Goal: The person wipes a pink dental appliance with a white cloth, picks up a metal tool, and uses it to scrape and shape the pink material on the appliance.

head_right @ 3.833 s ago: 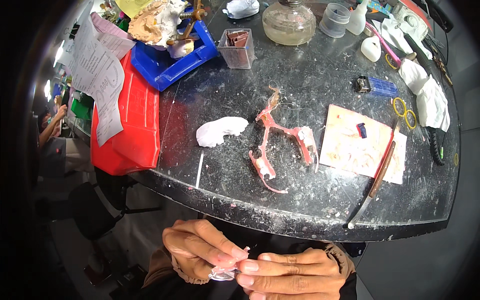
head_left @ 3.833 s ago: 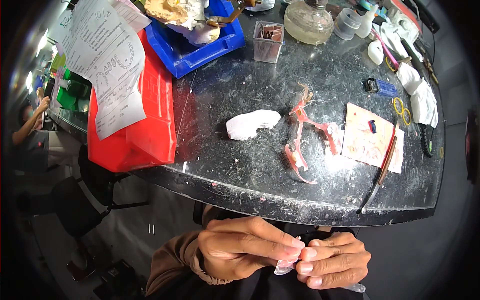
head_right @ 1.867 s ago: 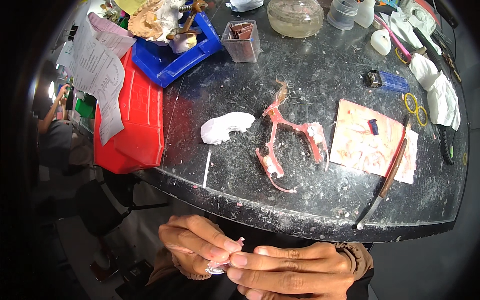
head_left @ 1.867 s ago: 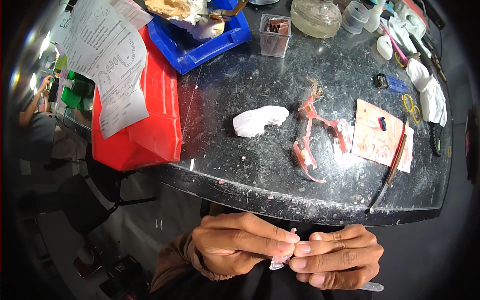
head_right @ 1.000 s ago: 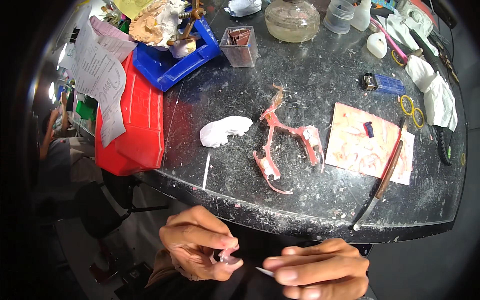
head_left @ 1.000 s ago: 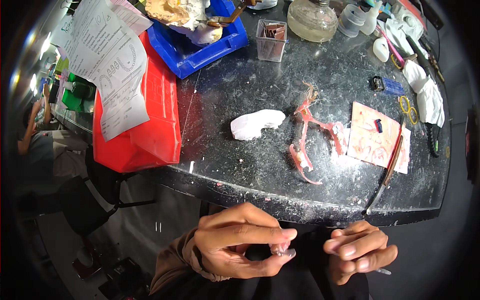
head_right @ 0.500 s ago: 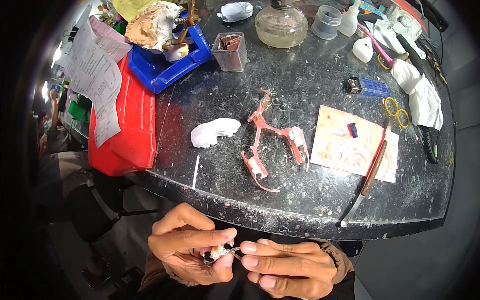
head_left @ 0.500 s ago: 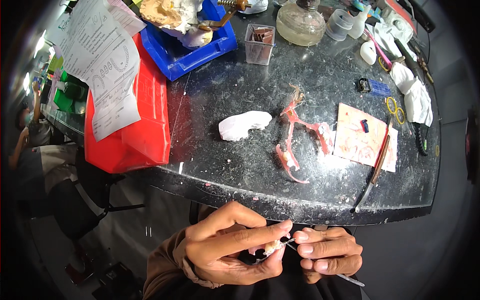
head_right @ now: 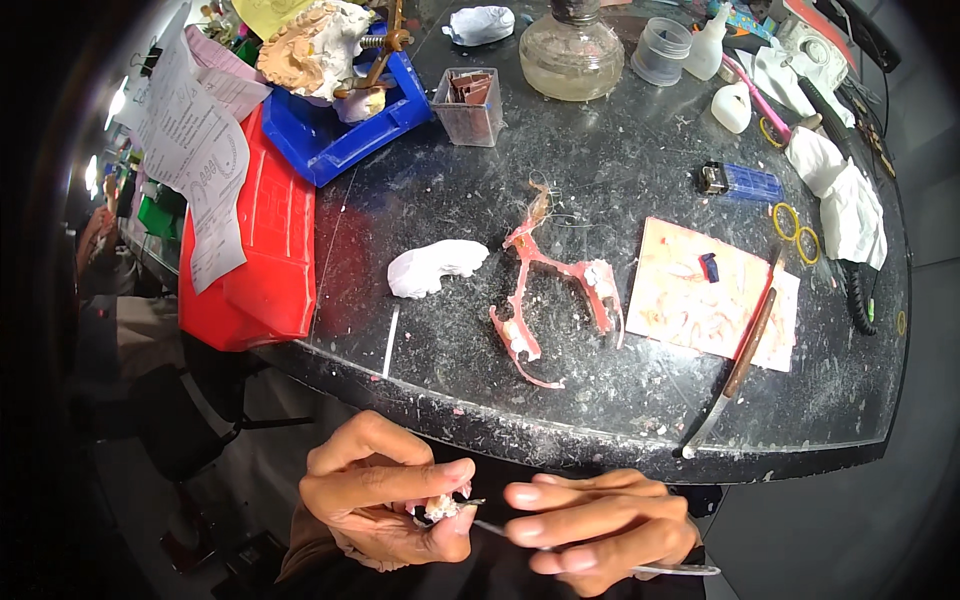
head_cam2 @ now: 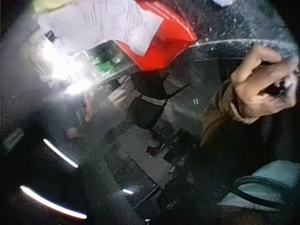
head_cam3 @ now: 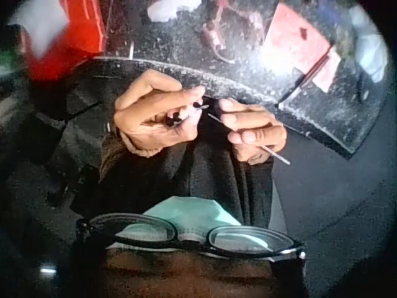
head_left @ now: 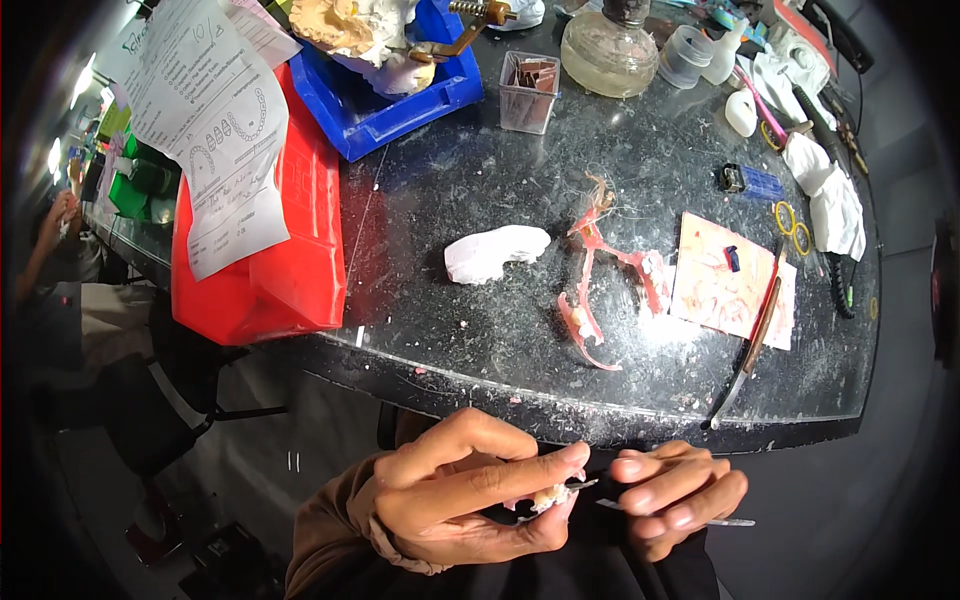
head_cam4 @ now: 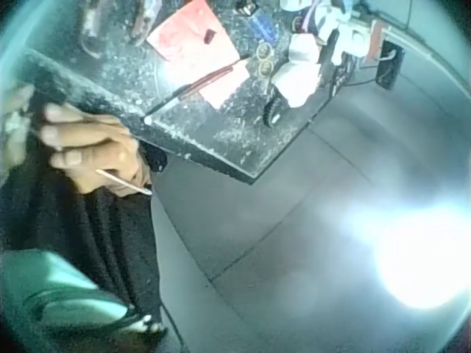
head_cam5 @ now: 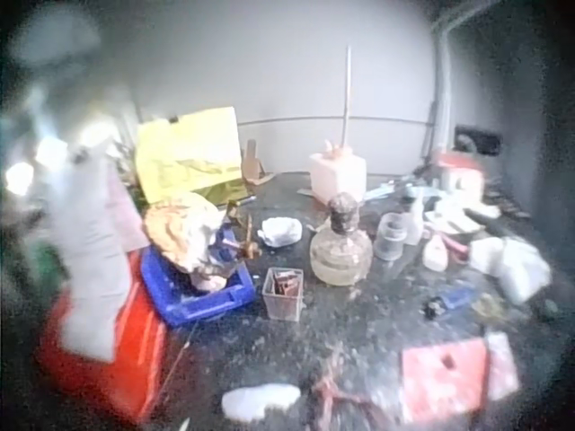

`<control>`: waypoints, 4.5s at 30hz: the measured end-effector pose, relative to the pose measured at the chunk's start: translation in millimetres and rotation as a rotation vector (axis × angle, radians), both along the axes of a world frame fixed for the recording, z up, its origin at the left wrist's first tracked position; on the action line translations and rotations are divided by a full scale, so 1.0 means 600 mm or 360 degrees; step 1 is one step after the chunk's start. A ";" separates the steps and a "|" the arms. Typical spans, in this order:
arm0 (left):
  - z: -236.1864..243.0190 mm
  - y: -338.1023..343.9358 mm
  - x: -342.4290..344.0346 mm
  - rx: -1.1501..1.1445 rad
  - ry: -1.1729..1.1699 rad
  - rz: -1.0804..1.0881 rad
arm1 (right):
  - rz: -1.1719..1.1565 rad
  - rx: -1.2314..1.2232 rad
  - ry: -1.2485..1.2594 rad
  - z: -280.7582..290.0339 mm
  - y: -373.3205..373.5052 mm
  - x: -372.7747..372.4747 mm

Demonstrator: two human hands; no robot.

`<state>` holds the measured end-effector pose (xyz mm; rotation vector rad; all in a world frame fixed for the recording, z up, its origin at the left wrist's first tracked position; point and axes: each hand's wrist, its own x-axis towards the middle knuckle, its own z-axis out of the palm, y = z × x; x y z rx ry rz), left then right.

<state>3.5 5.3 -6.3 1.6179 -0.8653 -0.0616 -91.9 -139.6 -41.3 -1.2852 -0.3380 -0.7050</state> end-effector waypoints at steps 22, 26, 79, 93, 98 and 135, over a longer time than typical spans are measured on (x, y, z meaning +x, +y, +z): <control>0.005 0.009 -0.008 -0.0004 0.0637 -0.0184 | 0.0079 0.0586 0.0391 0.021 0.013 -0.002; -0.011 0.002 -0.008 -0.0419 0.0530 -0.0294 | -0.0063 0.0527 0.0405 0.024 0.024 0.001; 0.000 0.007 -0.004 -0.0232 0.0350 -0.0189 | -0.0056 0.0390 0.0485 0.026 0.017 0.000; 0.007 0.010 -0.015 -0.0312 0.0179 -0.0287 | 0.0156 0.0209 0.0740 0.033 0.017 0.017; 0.003 0.003 -0.009 -0.0393 0.0090 -0.0422 | 0.0187 0.0422 0.0692 0.024 0.021 0.014; -0.018 -0.006 0.021 -0.0608 0.0603 -0.0395 | -0.0030 -0.0113 0.0633 0.044 0.006 0.044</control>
